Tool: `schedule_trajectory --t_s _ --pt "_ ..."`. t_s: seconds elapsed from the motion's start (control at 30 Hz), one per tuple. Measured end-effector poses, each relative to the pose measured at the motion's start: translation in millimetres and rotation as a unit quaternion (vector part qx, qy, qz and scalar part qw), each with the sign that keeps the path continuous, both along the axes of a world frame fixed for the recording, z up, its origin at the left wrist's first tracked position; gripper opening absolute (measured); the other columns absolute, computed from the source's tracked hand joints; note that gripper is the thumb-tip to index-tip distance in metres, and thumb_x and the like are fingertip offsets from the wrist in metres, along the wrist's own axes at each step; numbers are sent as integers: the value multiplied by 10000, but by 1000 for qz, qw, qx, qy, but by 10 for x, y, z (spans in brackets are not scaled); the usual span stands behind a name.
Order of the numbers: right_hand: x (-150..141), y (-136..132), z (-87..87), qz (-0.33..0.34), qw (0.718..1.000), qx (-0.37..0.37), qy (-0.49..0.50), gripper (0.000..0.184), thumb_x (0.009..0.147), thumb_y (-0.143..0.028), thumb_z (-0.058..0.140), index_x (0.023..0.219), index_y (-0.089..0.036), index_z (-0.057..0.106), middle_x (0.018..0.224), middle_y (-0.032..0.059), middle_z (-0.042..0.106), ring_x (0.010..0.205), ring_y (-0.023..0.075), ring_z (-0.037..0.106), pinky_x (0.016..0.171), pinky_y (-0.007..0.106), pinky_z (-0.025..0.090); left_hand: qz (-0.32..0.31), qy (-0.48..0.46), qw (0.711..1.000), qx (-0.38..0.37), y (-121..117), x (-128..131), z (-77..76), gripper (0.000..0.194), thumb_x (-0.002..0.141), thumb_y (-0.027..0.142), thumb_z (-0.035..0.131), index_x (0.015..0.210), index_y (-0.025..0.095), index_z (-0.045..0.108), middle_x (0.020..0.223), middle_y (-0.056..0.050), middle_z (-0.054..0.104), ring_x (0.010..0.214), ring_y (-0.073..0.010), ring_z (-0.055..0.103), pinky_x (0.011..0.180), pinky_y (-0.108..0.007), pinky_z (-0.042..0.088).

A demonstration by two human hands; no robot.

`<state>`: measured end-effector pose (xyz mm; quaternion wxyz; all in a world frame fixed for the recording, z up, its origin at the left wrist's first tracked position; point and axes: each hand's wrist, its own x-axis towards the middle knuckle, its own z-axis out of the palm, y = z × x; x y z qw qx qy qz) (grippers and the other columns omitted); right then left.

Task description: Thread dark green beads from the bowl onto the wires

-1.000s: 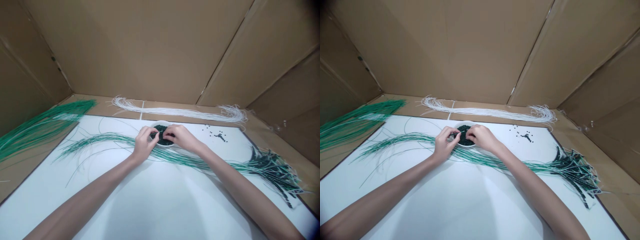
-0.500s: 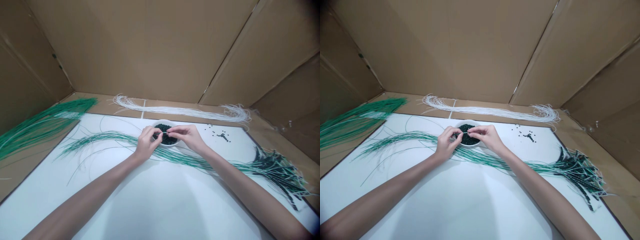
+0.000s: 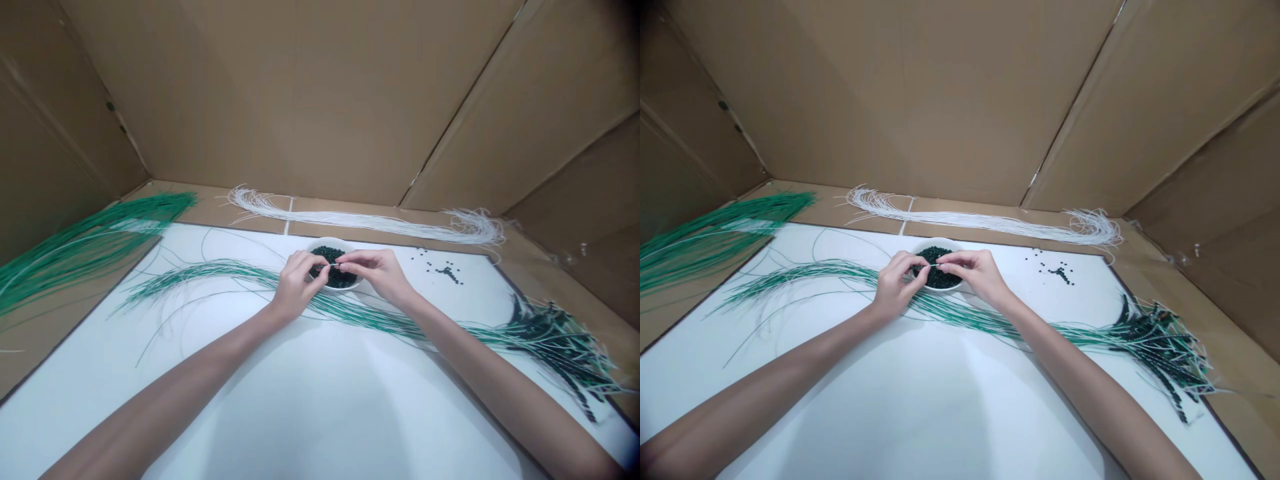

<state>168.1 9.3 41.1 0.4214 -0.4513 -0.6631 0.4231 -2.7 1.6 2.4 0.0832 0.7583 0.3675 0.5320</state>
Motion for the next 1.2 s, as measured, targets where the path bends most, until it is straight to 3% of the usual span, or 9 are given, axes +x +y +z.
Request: schedule_trajectory --t_s 0.63,1.2 --pt "-8 -5 18 5 1000 -18 19 136 623 -246 663 733 -172 691 737 28 693 715 171 638 717 296 499 -9 1 1000 6 10 -4 -18 42 778 182 510 781 166 549 711 -20 556 685 -126 483 670 -253 410" --pt "14 -15 11 34 997 37 -65 154 731 -254 567 796 -156 667 788 38 675 724 149 621 671 247 485 4 17 999 28 14 4 -13 50 778 190 509 771 165 552 704 -20 568 681 -128 489 673 -260 412"
